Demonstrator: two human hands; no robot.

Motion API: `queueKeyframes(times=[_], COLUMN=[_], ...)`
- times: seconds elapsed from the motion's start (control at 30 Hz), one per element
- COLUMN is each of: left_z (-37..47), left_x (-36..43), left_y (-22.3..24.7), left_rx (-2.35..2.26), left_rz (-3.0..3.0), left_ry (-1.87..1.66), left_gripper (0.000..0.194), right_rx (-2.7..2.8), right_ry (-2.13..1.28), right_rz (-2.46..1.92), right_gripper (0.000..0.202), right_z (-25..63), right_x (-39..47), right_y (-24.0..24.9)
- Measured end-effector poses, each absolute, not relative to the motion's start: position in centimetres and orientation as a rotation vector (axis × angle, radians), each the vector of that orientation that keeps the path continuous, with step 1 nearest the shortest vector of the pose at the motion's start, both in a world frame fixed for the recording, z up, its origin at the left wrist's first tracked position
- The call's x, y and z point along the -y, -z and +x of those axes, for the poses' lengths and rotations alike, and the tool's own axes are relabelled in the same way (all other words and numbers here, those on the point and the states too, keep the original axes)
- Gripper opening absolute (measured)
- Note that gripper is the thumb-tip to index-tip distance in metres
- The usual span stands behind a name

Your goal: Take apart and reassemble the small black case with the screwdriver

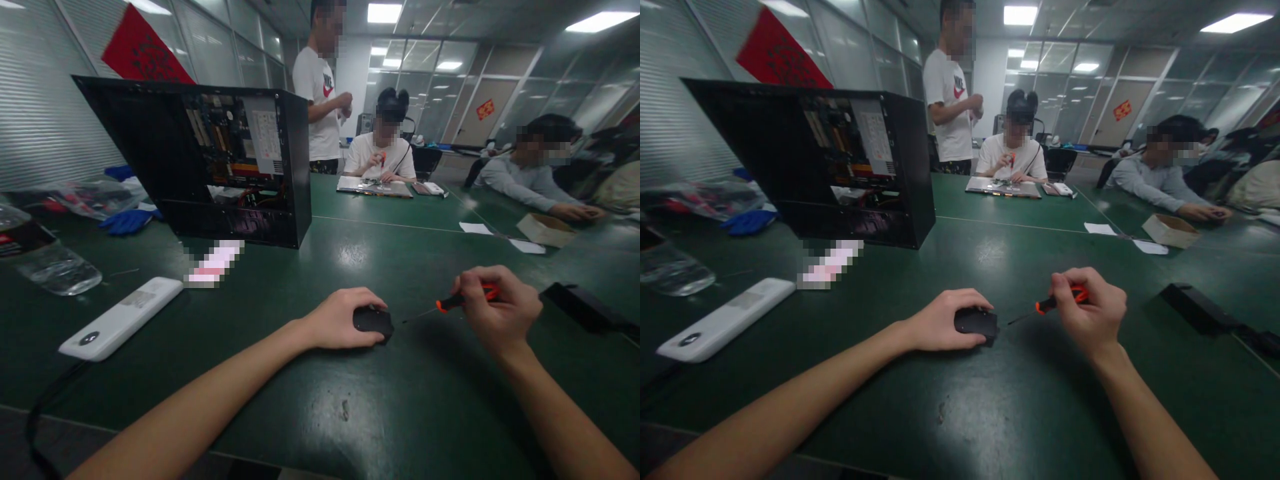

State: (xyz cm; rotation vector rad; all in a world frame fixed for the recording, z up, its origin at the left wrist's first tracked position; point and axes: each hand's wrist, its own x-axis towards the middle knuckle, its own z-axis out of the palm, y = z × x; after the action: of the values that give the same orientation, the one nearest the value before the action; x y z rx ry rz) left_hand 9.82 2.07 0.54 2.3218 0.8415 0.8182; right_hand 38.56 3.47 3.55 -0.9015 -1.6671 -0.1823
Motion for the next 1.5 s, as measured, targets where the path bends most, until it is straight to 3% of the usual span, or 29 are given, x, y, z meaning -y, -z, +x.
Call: queueKeyframes(times=[0.17, 0.67, 1.5], left_z=[7.1, 9.3, 8.7], left_x=[-2.9, -1.7, -2.1], left_y=[-2.3, -1.3, -1.2], left_rx=[-0.816, -0.977, -1.015], left_rz=[2.301, 2.358, 2.251], left_ry=[-0.72, -0.708, -0.7], left_gripper=[0.058, 0.038, 0.036], right_rx=[1.646, 1.513, 1.595], right_ry=[0.149, 0.003, -0.084], right_rz=[-0.918, -0.965, -0.933], right_gripper=[0.025, 0.03, 0.027], right_z=[38.1, 37.1, 36.9], right_x=[-3.7, -3.4, -3.6], right_y=[-3.3, -3.2, -3.1])
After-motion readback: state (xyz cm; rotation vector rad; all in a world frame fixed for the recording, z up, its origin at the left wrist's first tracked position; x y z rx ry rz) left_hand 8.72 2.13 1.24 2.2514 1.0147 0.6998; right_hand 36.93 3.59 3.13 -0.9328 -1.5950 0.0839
